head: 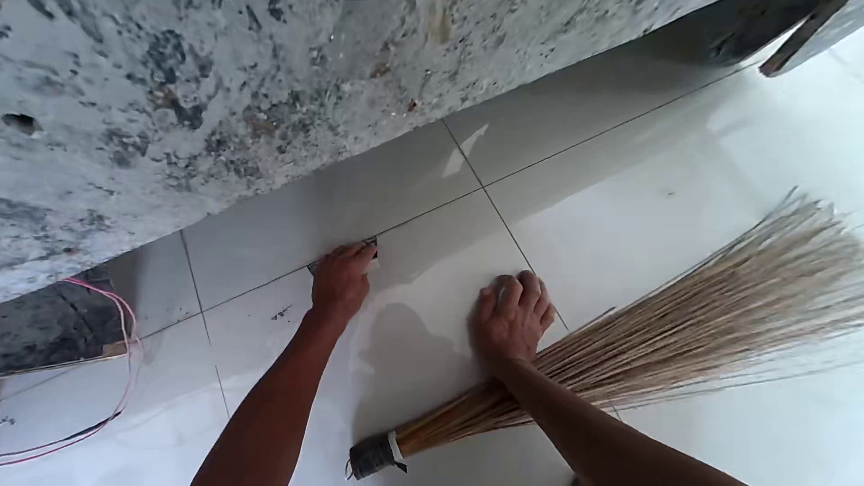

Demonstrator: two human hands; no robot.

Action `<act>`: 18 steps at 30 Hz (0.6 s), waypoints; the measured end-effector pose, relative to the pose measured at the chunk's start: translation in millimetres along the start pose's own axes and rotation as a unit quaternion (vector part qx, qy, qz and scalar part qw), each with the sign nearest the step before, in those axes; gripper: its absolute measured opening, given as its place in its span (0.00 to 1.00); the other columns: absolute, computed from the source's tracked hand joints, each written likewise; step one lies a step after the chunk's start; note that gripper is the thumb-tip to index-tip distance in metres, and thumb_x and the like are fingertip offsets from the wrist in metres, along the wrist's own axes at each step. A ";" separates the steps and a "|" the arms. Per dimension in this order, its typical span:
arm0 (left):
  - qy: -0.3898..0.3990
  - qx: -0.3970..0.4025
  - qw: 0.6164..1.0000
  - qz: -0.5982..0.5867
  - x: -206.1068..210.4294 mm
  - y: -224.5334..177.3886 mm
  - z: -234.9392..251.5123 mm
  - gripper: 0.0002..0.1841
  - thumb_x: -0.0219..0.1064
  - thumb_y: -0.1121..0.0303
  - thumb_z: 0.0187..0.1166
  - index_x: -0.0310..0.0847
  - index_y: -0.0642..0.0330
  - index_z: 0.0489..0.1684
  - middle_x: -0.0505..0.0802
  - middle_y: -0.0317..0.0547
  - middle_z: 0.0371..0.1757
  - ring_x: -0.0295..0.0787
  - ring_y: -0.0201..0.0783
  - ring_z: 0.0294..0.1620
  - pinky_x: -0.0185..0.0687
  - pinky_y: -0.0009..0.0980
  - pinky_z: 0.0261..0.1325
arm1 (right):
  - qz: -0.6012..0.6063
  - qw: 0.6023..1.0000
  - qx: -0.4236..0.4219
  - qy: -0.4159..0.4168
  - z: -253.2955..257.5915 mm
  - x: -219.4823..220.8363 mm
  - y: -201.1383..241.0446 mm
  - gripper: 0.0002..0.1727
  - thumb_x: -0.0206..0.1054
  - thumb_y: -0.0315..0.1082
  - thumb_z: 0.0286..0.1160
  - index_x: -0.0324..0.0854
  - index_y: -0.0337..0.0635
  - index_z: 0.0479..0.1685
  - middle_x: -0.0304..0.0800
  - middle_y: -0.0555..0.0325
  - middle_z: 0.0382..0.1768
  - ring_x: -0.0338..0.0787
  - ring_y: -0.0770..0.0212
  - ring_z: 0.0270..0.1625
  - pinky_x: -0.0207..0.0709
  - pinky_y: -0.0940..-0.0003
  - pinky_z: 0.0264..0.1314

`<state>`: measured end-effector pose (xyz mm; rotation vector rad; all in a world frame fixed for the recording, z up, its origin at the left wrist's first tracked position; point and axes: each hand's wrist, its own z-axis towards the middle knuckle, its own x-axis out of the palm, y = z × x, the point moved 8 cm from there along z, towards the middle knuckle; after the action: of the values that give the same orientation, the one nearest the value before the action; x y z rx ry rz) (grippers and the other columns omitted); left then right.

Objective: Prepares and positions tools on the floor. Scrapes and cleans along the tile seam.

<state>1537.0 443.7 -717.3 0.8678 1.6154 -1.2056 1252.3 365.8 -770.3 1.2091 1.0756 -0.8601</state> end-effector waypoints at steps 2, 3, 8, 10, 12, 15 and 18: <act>-0.002 0.003 1.000 -0.001 0.2 -7.5 -1.7 0.25 0.69 0.74 0.77 0.84 0.47 0.75 0.88 0.43 0.75 0.82 0.49 0.77 0.77 0.54 0.76 | -0.004 1.000 0.000 0.006 -1.3 0.5 -0.9 0.31 0.41 0.55 0.87 0.77 0.45 0.73 0.64 0.42 0.86 0.57 0.37 0.91 0.49 0.31 0.86; -0.002 0.005 1.000 -0.001 1.1 -12.8 -8.8 0.25 0.70 0.74 0.76 0.84 0.47 0.74 0.88 0.44 0.75 0.83 0.50 0.76 0.78 0.55 0.75 | -0.004 1.000 -0.003 0.010 0.1 0.1 0.2 0.32 0.41 0.55 0.87 0.77 0.45 0.73 0.63 0.41 0.86 0.56 0.37 0.91 0.48 0.31 0.86; -0.003 -0.009 1.000 -0.002 2.4 -23.1 11.2 0.24 0.67 0.76 0.77 0.85 0.48 0.73 0.89 0.43 0.73 0.84 0.50 0.76 0.77 0.54 0.76 | -0.006 1.000 0.000 0.020 -2.9 1.8 -0.1 0.32 0.40 0.54 0.88 0.76 0.44 0.73 0.61 0.40 0.87 0.54 0.36 0.92 0.47 0.31 0.87; -0.002 -0.014 1.000 -0.005 -0.4 -31.0 17.9 0.24 0.67 0.76 0.77 0.85 0.48 0.73 0.90 0.44 0.72 0.84 0.50 0.75 0.78 0.54 0.75 | -0.005 1.000 -0.001 0.014 -0.7 1.0 -0.5 0.31 0.40 0.54 0.87 0.77 0.44 0.73 0.62 0.41 0.87 0.55 0.37 0.92 0.47 0.31 0.87; -0.007 0.006 1.000 0.000 3.2 -46.7 7.8 0.25 0.69 0.76 0.74 0.86 0.49 0.72 0.90 0.44 0.72 0.85 0.50 0.74 0.79 0.55 0.73 | 0.002 1.000 -0.003 0.006 3.3 0.4 0.0 0.30 0.42 0.53 0.87 0.78 0.44 0.72 0.64 0.40 0.86 0.57 0.37 0.91 0.48 0.32 0.87; -0.003 0.013 1.000 -0.001 12.5 -58.9 16.7 0.25 0.69 0.77 0.74 0.86 0.49 0.73 0.90 0.44 0.72 0.85 0.49 0.73 0.80 0.54 0.72 | -0.002 1.000 -0.003 0.016 -2.6 1.5 -1.2 0.31 0.42 0.53 0.88 0.77 0.43 0.74 0.63 0.39 0.86 0.56 0.37 0.91 0.47 0.31 0.87; -0.001 -0.010 1.000 -0.016 6.3 -62.0 47.4 0.24 0.65 0.76 0.78 0.85 0.48 0.73 0.90 0.43 0.71 0.85 0.48 0.73 0.78 0.54 0.73 | 0.001 1.000 -0.004 0.005 -1.6 1.8 -2.3 0.31 0.43 0.54 0.88 0.77 0.45 0.75 0.64 0.41 0.86 0.57 0.38 0.91 0.48 0.31 0.87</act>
<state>1490.7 381.2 -708.5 0.8298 1.6431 -1.2104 1250.4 367.0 -772.6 1.2080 1.0861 -0.8480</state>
